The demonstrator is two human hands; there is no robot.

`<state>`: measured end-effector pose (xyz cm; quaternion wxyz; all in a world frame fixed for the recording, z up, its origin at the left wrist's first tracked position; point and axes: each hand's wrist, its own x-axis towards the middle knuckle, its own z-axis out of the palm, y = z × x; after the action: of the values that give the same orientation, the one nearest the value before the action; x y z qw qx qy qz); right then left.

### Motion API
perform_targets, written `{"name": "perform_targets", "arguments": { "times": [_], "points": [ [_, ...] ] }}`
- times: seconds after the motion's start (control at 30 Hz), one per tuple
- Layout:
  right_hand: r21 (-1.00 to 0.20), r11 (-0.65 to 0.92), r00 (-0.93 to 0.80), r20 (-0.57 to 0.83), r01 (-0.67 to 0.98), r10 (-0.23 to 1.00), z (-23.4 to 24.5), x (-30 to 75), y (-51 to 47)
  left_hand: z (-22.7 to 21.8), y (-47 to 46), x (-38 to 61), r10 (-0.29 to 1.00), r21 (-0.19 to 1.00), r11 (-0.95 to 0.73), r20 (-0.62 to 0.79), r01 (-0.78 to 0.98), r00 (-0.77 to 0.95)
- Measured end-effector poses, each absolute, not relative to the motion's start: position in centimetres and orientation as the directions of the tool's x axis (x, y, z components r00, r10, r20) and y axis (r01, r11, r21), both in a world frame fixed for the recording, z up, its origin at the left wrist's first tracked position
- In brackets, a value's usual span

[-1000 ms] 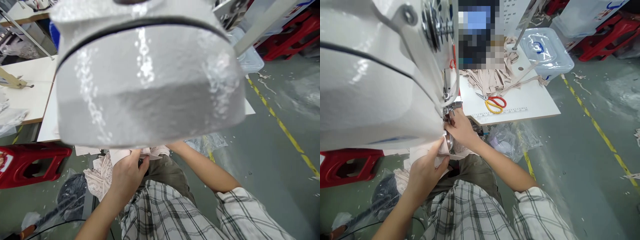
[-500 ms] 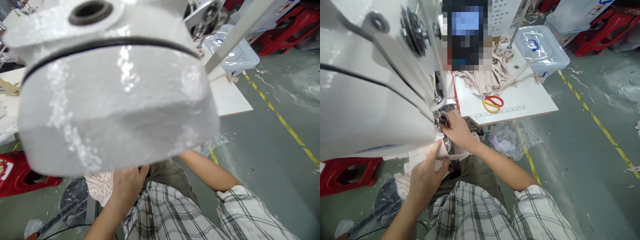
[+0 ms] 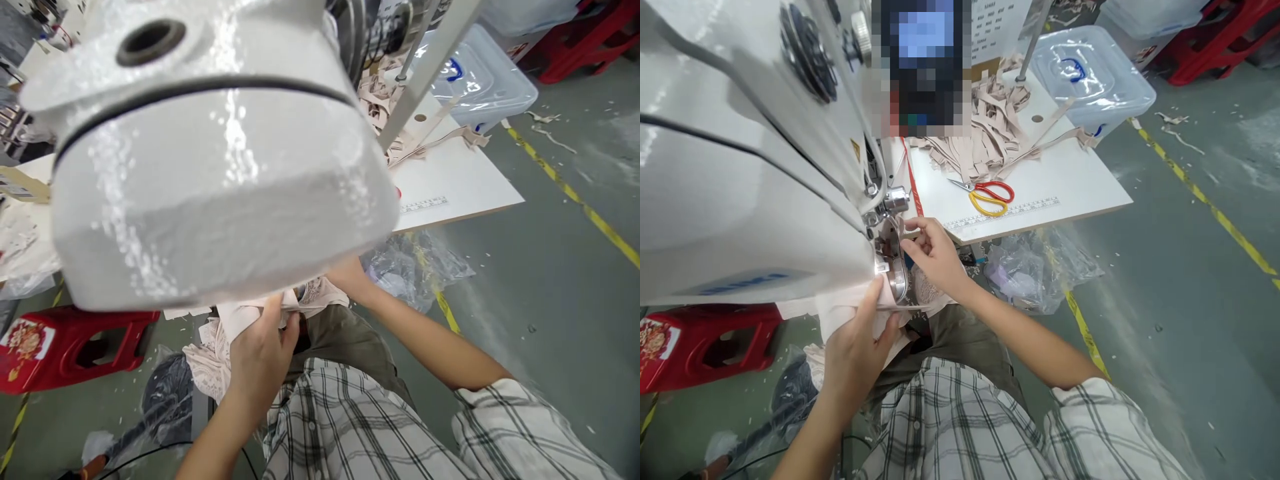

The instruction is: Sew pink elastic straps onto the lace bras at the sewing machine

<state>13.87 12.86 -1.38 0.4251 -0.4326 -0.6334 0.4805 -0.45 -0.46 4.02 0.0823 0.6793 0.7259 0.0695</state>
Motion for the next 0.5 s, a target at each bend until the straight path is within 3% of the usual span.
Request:
{"name": "perform_targets", "arguments": {
  "times": [0.1, 0.33, 0.5],
  "points": [
    [-0.983, 0.150, -0.211, 0.126, 0.102, 0.969, -2.9, 14.4, 12.4, 3.9, -0.5, -0.6, 0.999, 0.210, 0.044, -0.015, 0.977, -0.041],
    [-0.995, 0.056, -0.280, 0.029, 0.088, 0.959, -4.3, 15.3, 10.7, 3.5, -0.9, -1.3, 0.999, 0.219, 0.031, 0.000, 0.975, -0.032],
    [-0.999, -0.024, -0.355, -0.012, -0.029, 0.935, -3.8, 14.8, 8.9, 2.4, -1.6, -1.9, 0.995, 0.271, 0.028, 0.083, 0.962, -0.053]
  ]
}}
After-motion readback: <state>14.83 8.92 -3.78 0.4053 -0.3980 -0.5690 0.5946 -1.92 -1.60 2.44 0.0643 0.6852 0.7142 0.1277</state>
